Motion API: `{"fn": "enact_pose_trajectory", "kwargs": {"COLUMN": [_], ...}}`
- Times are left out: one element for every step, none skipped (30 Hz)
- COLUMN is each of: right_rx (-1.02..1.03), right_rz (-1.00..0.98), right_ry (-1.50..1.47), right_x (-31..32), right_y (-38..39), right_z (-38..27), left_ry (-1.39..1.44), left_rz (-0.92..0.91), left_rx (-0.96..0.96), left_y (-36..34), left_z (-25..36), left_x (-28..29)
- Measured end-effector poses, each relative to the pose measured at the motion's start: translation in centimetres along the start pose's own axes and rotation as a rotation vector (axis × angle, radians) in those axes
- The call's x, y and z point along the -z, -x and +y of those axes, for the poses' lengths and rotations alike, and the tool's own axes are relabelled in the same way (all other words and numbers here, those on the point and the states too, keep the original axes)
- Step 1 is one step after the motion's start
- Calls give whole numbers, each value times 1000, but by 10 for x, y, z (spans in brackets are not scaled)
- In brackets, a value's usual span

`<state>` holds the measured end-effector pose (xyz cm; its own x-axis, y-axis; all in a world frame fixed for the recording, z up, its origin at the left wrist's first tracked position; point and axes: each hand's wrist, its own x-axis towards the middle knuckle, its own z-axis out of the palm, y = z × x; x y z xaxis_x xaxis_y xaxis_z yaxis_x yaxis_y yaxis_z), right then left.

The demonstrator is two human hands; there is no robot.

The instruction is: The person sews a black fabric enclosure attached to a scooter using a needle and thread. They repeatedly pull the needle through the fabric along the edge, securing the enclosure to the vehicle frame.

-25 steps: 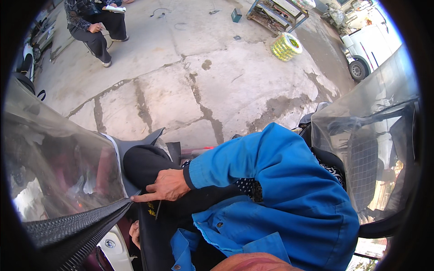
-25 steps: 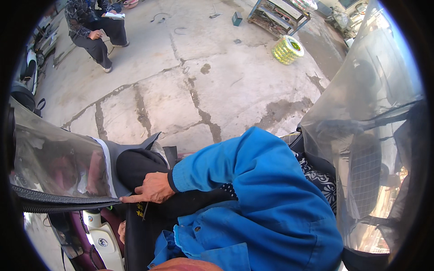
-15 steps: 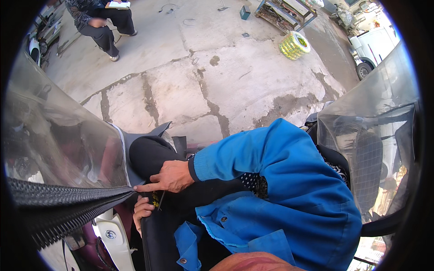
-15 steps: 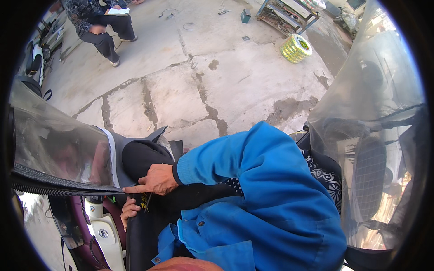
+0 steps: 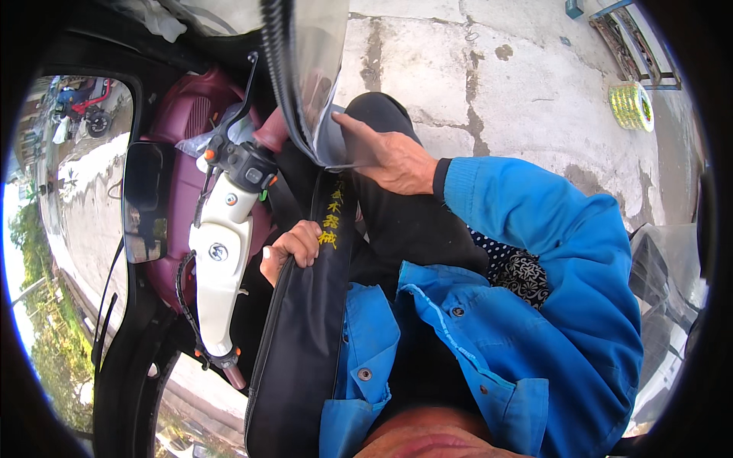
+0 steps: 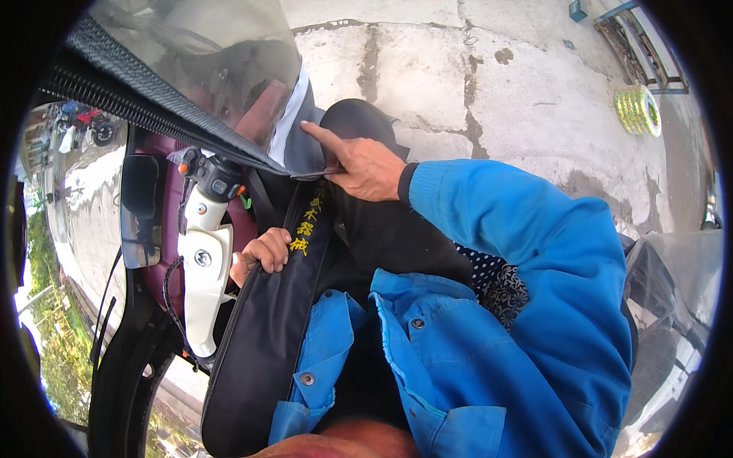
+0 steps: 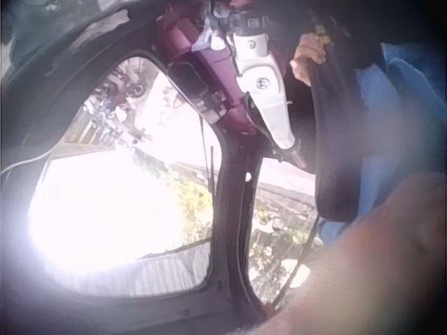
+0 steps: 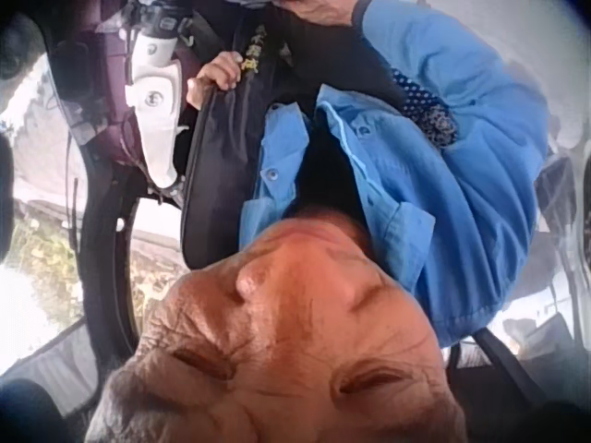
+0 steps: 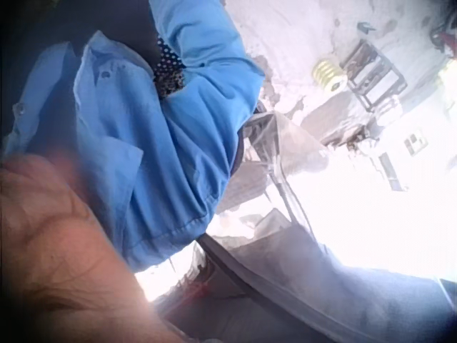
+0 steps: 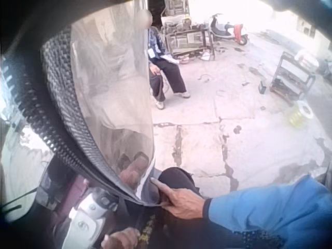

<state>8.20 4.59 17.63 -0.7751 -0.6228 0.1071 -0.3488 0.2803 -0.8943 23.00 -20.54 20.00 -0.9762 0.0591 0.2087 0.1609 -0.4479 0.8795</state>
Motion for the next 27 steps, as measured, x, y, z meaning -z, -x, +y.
{"fn": "enact_pose_trajectory", "kwargs": {"right_rx": [-5,-37,-68,-65,-90,-124,-167,-158,-169,-161,-140,-148,-157,-151,-103,-113,-133,-128,-131,-130,-113,-98,-99,-71,-61,-87,-63], "right_rz": [0,-19,-37,-25,-24,-28,-34,-23,-18,-17,3,0,-2,5,38,31,19,15,3,-8,-11,-13,-15,-2,7,1,16], "right_ry": [1,-1,-2,15,-21,-8,-4,-11,-18,-20,-31,-18,-17,-5,19,32,49,48,53,59,60,62,65,55,43,28,29], "right_x": [1,3,6,7,7,10,12,13,14,16,16,17,17,17,17,17,17,18,18,18,18,18,18,17,15,15,15], "right_y": [-1,-1,-1,-1,-2,-3,-3,-3,-4,-4,-5,-6,-6,-8,-9,-9,-10,-10,-10,-10,-10,-10,-11,-12,-12,-13,-15], "right_z": [1,0,0,-1,-2,-2,-3,-3,-2,-1,1,2,5,7,10,12,14,16,16,17,17,16,16,14,13,11,10], "left_ry": [2,17,10,9,19,28,38,49,57,62,85,89,77,72,76,105,79,63,47,21,6,-9,-21,-35,-76,-50,0], "left_rz": [-24,-29,-73,-67,-82,-99,-131,-159,-138,-164,-187,-227,-259,-290,-316,-370,-354,-335,-313,-204,-185,-166,-138,-114,-104,-129,-157], "left_rx": [-11,-14,-13,-6,-10,-13,-8,3,10,28,50,73,97,122,153,190,235,278,319,354,362,370,380,406,404,397,378], "left_y": [-2,-4,-7,-7,-9,-13,-16,-17,-18,-20,-22,-25,-27,-29,-31,-32,-34,-34,-34,-30,-29,-28,-27,-26,-23,-19,-18], "left_z": [3,7,11,15,19,22,29,37,45,53,62,71,79,86,93,98,100,101,101,99,97,94,91,88,87,89,91], "left_x": [0,0,2,2,3,5,8,9,9,10,11,12,11,9,7,5,2,-2,-7,-13,-17,-20,-22,-25,-28,-30,-31]}}
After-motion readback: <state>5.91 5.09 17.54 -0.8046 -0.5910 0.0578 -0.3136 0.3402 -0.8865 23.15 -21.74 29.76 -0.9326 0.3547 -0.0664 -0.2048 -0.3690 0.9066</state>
